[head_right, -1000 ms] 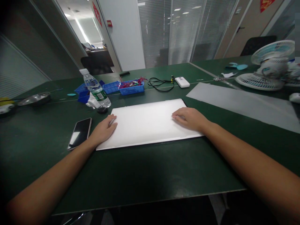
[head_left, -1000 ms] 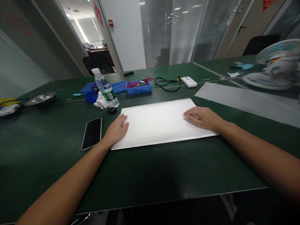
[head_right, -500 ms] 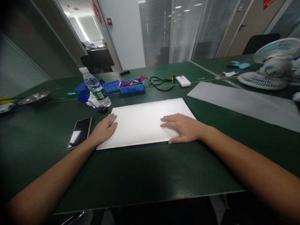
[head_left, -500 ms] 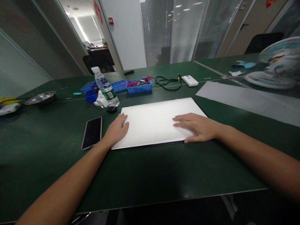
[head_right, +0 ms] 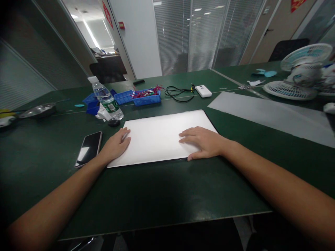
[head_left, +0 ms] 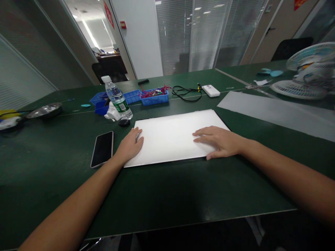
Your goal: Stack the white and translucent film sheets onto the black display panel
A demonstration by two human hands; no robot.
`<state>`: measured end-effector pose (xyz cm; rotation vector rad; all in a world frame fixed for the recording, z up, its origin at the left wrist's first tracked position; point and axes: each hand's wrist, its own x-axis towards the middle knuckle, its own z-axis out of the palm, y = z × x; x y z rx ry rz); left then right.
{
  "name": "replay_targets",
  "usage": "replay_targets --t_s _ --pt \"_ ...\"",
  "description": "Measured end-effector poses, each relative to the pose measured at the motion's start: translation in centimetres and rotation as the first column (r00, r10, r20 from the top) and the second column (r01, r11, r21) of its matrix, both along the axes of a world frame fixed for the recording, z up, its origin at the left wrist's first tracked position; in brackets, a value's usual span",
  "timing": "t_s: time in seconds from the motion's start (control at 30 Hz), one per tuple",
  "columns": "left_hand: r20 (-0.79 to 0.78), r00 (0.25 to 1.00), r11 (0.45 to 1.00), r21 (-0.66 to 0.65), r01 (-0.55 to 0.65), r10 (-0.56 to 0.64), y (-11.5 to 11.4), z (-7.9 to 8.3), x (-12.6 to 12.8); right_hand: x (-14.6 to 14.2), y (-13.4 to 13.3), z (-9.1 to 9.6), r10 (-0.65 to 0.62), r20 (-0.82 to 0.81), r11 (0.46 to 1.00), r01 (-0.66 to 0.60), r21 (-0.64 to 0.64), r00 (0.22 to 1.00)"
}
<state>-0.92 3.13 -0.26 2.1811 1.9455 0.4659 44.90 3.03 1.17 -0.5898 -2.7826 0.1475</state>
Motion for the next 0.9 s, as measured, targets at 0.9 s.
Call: replay_targets --t_s 0.9 --pt "0.005 1.0 0.999 0.028 0.02 -0.02 0.0 -0.3 -0.4 19.2 7.2 -1.9 -0.968 0.067 0.246 0.965 0.088 0.241"
